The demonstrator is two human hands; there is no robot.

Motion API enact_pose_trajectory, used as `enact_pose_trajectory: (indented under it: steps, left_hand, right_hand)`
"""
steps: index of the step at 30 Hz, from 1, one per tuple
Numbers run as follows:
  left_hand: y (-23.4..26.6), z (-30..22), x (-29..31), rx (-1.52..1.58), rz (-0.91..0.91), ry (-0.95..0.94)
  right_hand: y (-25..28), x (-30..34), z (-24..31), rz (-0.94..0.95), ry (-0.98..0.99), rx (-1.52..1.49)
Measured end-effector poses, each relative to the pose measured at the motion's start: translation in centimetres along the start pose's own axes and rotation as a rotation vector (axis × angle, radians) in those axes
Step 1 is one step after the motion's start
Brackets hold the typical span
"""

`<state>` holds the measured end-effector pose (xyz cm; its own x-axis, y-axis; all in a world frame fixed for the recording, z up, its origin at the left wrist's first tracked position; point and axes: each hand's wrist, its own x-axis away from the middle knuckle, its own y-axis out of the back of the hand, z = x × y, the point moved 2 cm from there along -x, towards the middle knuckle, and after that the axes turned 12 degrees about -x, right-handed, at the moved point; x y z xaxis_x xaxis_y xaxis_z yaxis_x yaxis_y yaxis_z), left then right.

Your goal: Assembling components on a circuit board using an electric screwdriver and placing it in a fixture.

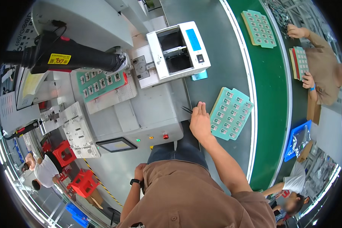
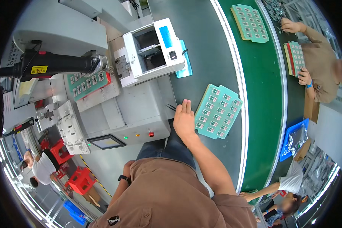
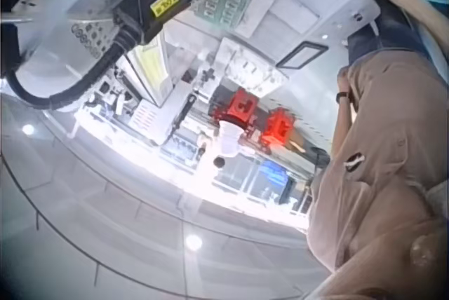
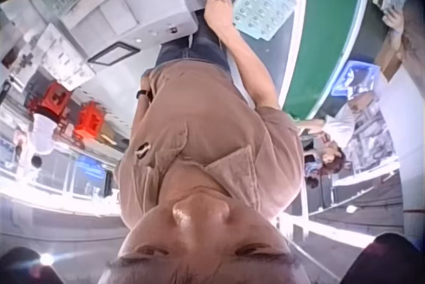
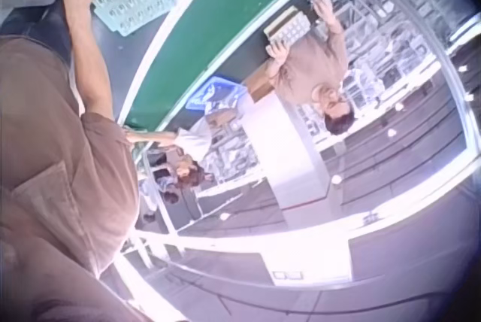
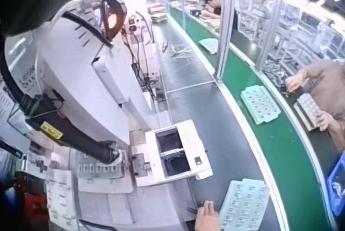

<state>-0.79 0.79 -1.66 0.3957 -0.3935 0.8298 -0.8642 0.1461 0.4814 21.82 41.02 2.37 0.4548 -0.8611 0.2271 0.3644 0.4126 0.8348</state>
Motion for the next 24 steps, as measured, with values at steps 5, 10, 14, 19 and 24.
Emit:
enact_pose_trajectory:
  steps: [5, 10, 14, 19, 24]
  left_hand:
    - [0.0, 0.0, 0.2, -0.037, -0.009, -0.007]
    - [-0.4, 0.7, -0.1, 0.015, -0.004, 0.024]
    - [-0.5, 0.5, 0.0, -0.001, -0.005, 0.031]
    - [-0.7, 0.9, -0.2, 0.016, -0.015, 0.020]
    - [-0.9, 1.0, -0.3, 0.018, -0.023, 0.020]
  right_hand:
    - [-0.1, 0.0, 0.1, 0.003, 0.004, 0.017]
    - [0.1, -0.1, 0.2, 0.008, 0.000, 0.000]
    - [0.2, 0.0, 0.2, 0.006, -0.001, -0.004]
    - [0.3, -0.2, 0.2, 0.010, 0.005, -0.016]
    - [0.4, 0.0, -0.3, 0.003, 0.013, -0.055]
